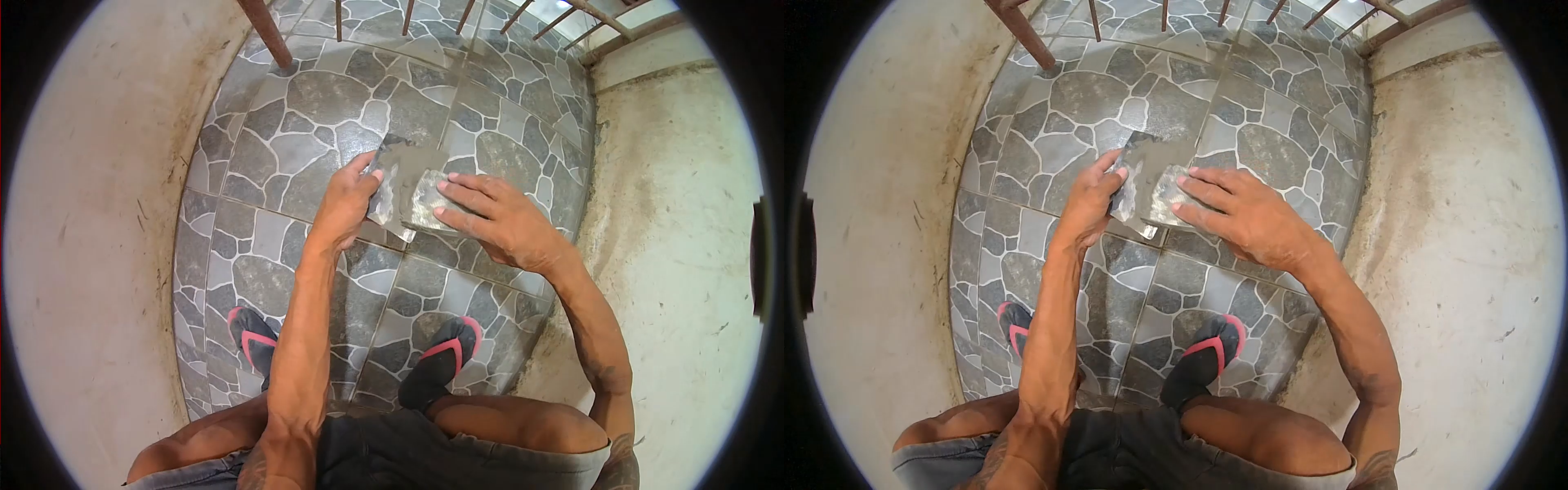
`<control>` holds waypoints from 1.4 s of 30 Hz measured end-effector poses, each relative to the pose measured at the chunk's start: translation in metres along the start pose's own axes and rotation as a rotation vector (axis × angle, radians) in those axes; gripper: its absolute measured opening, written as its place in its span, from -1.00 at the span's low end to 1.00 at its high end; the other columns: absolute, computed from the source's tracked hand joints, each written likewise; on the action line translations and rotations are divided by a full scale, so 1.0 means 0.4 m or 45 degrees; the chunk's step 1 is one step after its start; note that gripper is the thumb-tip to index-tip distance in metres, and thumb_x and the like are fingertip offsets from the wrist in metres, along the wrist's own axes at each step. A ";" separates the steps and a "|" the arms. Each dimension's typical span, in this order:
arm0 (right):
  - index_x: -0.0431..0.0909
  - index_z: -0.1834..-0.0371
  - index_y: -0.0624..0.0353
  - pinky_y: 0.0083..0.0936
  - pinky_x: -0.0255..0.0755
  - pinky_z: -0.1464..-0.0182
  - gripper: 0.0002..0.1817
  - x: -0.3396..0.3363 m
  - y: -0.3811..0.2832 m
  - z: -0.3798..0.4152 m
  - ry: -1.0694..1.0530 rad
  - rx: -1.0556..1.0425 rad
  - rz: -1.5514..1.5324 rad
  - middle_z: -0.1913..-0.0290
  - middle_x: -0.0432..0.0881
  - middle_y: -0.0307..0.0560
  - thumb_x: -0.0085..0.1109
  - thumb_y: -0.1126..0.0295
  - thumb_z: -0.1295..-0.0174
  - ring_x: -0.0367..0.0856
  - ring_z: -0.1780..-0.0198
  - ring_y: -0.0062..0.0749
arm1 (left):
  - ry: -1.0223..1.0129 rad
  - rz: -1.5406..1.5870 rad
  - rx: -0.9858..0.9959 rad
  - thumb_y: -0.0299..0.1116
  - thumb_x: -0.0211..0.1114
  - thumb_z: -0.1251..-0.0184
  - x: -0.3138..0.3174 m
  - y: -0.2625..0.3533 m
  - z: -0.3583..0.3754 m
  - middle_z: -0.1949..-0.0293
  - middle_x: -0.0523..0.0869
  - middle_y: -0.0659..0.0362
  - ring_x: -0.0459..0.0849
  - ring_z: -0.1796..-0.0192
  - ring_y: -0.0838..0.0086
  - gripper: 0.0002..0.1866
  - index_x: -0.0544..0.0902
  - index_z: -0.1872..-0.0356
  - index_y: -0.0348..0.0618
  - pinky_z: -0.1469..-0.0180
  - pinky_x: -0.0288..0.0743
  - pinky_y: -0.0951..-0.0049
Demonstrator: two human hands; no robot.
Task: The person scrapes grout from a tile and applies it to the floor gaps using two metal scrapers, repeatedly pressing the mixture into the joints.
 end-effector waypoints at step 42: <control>0.55 -0.14 0.34 -0.07 0.52 -0.03 -0.48 -0.296 -0.309 -0.153 0.196 0.573 0.282 0.09 0.62 0.30 0.26 0.29 -0.11 0.60 -0.05 0.10 | 0.849 -0.167 0.234 -0.31 0.07 -0.50 -0.243 0.026 0.023 -0.04 0.67 0.08 0.66 -0.03 0.42 -0.50 0.39 -0.39 -0.28 0.01 0.57 0.44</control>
Point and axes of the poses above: each hand's wrist, its own z-axis away from the middle knuckle, its own x-axis out of the palm, y = z × x, the point moved 2 cm from there along -z, towards the middle knuckle
